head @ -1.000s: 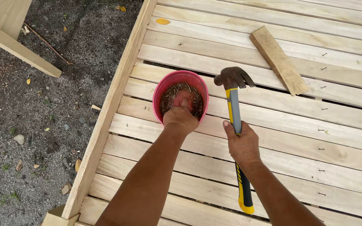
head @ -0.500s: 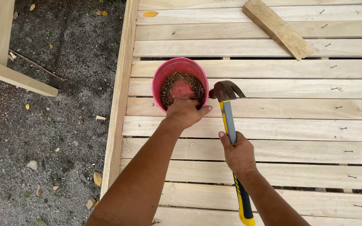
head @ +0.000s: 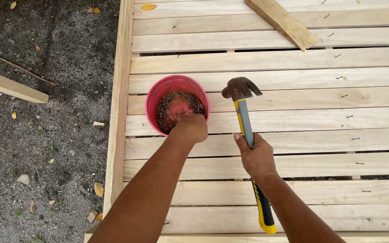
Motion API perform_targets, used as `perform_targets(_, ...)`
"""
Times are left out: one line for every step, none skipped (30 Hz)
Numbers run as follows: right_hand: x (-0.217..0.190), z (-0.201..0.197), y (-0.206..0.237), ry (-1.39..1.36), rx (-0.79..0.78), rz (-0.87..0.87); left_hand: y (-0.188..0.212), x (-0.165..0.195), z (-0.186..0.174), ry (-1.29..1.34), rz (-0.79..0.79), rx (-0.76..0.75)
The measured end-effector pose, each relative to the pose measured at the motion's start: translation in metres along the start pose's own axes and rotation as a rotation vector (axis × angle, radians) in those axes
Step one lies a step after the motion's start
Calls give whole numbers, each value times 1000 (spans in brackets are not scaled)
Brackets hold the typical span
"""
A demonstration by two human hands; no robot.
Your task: The person hammers nails into a slatted wooden frame outdoors. They repeatedly take nails from a pink bucket, position each nail on a wood slat, and drive it in with a claw hammer, working along the frame.
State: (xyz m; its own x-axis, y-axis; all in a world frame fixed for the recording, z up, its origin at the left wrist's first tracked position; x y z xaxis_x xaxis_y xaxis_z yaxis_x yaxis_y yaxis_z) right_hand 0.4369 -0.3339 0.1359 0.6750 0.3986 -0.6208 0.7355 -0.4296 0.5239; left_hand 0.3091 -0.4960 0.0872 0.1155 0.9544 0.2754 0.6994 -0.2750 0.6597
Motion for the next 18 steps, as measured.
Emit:
perform_targets(3, 1, 3, 27, -10, 15, 9, -2, 6, -13, -1, -23)
perform_targets(5, 3, 6, 53, -21, 26, 18, -5, 10, -26, -4, -44)
perform_targets(8, 5, 9, 77, -34, 37, 26, -8, 14, -40, -9, -64)
perform_targets(11, 9, 12, 86, -47, 43, 34, -11, 16, -29, -22, -76)
perform_targets(15, 11, 16, 97, -59, 49, 42, -12, 19, -15, -33, -88)
perform_targets(20, 12, 20, 112, -72, 57, 50, -13, 24, 1, -45, -104)
perform_targets(24, 14, 23, 117, -82, 55, 57, -13, 28, -4, -48, -109)
perform_targets(28, 16, 26, 120, -90, 50, 64, -13, 32, -9, -50, -111)
perform_targets(32, 16, 29, 125, -100, 48, 70, -12, 37, -13, -53, -117)
perform_targets(38, 17, 33, 108, -103, 54, 76, -10, 42, -4, -57, -120)
perform_targets(44, 17, 37, 90, -108, 61, 82, -9, 48, 4, -62, -123)
perform_targets(50, 16, 41, 72, -110, 66, 88, -7, 53, 11, -64, -123)
perform_targets(56, 15, 45, 92, -103, 32, 92, -7, 58, 37, -83, -134)
perform_targets(63, 13, 50, 113, -95, 0, 96, -7, 63, 62, -100, -146)
perform_targets(71, 11, 55, 134, -87, -31, 99, -6, 69, 88, -117, -159)
perform_targets(79, 9, 59, 142, -95, -37, 100, -7, 73, 95, -81, -88)
perform_targets(86, 8, 62, 150, -102, -45, 99, -9, 76, 102, -46, -14)
perform_targets(93, 7, 65, 157, -111, -53, 97, -12, 81, 108, -13, 60)
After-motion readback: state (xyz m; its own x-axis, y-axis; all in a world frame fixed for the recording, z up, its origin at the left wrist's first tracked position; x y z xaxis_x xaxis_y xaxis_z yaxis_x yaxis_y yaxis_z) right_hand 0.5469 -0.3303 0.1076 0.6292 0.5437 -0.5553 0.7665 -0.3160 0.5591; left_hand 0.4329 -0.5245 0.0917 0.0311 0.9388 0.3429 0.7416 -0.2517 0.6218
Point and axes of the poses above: each hand's wrist, its own y-axis away from the middle knuckle, its own z-axis out of the palm, x = y × z, the point moved 1 cm from there along -y, towards the middle knuckle, and after that the axes turned 4 degrees about -y, right-handed, at the moved point
